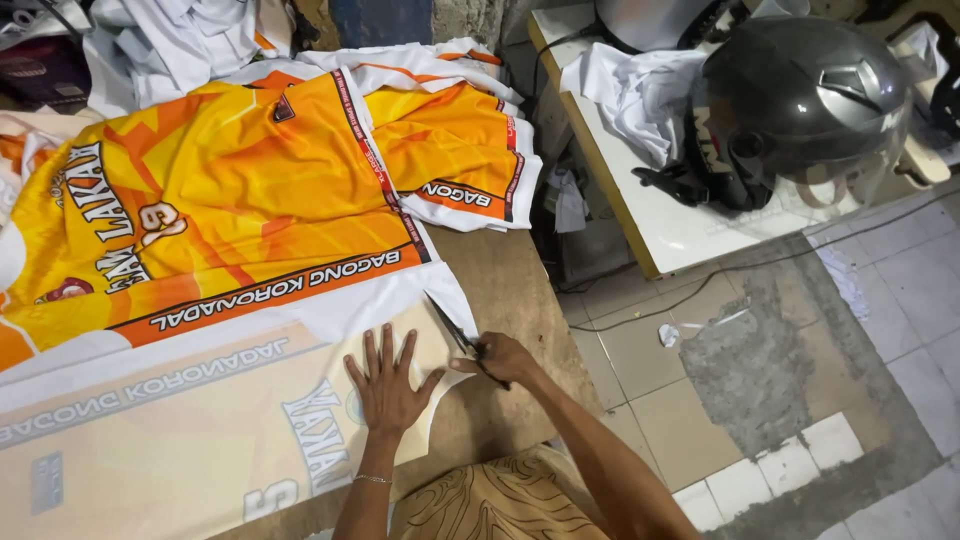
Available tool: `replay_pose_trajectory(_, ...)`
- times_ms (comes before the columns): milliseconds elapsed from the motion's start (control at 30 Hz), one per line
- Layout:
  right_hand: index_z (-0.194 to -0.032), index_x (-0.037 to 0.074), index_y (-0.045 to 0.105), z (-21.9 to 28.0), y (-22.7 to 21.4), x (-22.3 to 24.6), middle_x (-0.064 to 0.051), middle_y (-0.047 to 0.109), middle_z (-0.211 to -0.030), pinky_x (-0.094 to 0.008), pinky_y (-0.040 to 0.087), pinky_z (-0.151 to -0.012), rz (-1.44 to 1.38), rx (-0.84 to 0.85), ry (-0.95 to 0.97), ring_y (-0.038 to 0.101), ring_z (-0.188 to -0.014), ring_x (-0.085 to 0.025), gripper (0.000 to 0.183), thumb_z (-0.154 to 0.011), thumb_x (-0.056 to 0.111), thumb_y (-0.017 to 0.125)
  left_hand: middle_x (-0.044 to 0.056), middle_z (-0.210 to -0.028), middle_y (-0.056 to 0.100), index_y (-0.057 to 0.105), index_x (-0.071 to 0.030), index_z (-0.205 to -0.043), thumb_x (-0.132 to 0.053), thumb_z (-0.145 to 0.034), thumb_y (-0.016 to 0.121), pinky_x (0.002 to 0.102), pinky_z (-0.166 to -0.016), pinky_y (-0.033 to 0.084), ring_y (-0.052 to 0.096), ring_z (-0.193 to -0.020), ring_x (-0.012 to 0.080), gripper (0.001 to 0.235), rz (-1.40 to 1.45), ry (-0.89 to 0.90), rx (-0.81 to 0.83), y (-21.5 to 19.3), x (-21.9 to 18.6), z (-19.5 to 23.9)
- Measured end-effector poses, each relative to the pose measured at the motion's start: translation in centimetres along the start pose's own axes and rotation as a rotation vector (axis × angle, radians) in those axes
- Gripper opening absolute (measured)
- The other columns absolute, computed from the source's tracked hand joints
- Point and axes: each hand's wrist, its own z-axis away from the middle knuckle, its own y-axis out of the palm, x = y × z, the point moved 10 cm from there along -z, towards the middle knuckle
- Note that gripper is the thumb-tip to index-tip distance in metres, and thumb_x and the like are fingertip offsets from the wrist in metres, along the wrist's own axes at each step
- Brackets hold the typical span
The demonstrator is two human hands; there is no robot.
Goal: Cutting out printed jersey patterns from a large sheet of fabric using scissors on a workbench.
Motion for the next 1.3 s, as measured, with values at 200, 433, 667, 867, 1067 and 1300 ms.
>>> replay_pose_trajectory(200, -0.129, 0.013, 0.067, 1.4, -8.9, -5.8, -0.02, 0.07, -0.093, -0.035, 0.055, -0.08, 0.188, 0.198, -0.039, 0.069, -0.086, -0.026, 0.085, -0.065, 0.063, 0.091, 0.014, -0.168, 0.028, 0.038, -0.034, -0.159, -0.081, -0.087, 0.05, 0.072, -0.119, 0.002, 0.014, -0.159, 0.0399, 0.086, 0.048, 0.037, -0.096, -1.4, -0.7, 0.1)
replay_pose_trajectory(433, -0.142, 0.004, 0.06, -5.2, -17.8, -4.0, -0.031, 0.057, -0.146, -0.055, 0.044, -0.114, 0.413, 0.319, 0.018, 0.052, -0.136, -0.051, 0.087, -0.074, 0.052, 0.088, 0.008, -0.152, 0.037, 0.04, -0.038, -0.156, -0.085, -0.085, 0.051, 0.065, -0.113, 0.026, 0.025, -0.147, 0.0364, 0.086, 0.173, 0.19, 0.139, 0.1, -9.7, -1.1)
replay_pose_trajectory(667, -0.126, 0.024, 0.063, -13.9, -14.9, 2.5, 0.001, 0.065, -0.118, -0.032, 0.047, -0.087, 0.938, 0.598, -0.147, 0.06, -0.1, -0.017, 0.074, -0.069, 0.072, 0.07, 0.019, -0.147, 0.041, 0.05, -0.026, -0.144, -0.086, -0.088, 0.043, 0.063, -0.104, 0.033, 0.035, -0.135, 0.0404, 0.082, 0.04, 0.14, 0.178, -0.1, -11.8, -1.2)
replay_pose_trajectory(867, -0.105, 0.012, 0.068, -14.7, -13.2, 3.7, 0.0, 0.056, -0.06, -0.026, 0.036, -0.048, 0.744, 0.702, -0.107, 0.041, -0.046, -0.009, 0.046, -0.076, 0.042, 0.088, 0.017, -0.15, 0.038, 0.049, -0.027, -0.145, -0.076, -0.089, 0.055, 0.065, -0.109, 0.025, 0.03, -0.14, 0.041, 0.075, 0.164, 0.099, 0.225, -0.6, -12.0, -1.0)
replay_pose_trajectory(1067, -0.115, 0.015, 0.065, -14.2, -11.2, 3.3, 0.001, 0.056, -0.068, -0.028, 0.041, -0.058, 0.789, 0.771, -0.093, 0.049, -0.058, -0.011, 0.06, -0.077, 0.061, 0.076, 0.016, -0.146, 0.041, 0.053, -0.024, -0.138, -0.074, -0.09, 0.056, 0.066, -0.108, 0.027, 0.032, -0.138, 0.0412, 0.07, 0.195, 0.09, 0.158, -1.2, -12.2, -0.9)
replay_pose_trajectory(1300, -0.107, 0.012, 0.066, -14.4, -10.3, 6.1, -0.001, 0.054, -0.056, -0.027, 0.033, -0.048, 0.781, 0.703, -0.172, 0.04, -0.044, -0.01, 0.054, -0.073, 0.047, 0.089, 0.018, -0.148, 0.038, 0.051, -0.026, -0.143, -0.076, -0.09, 0.052, 0.065, -0.11, 0.024, 0.029, -0.14, 0.0402, 0.073, 0.176, 0.084, 0.234, -1.2, -12.3, -1.0)
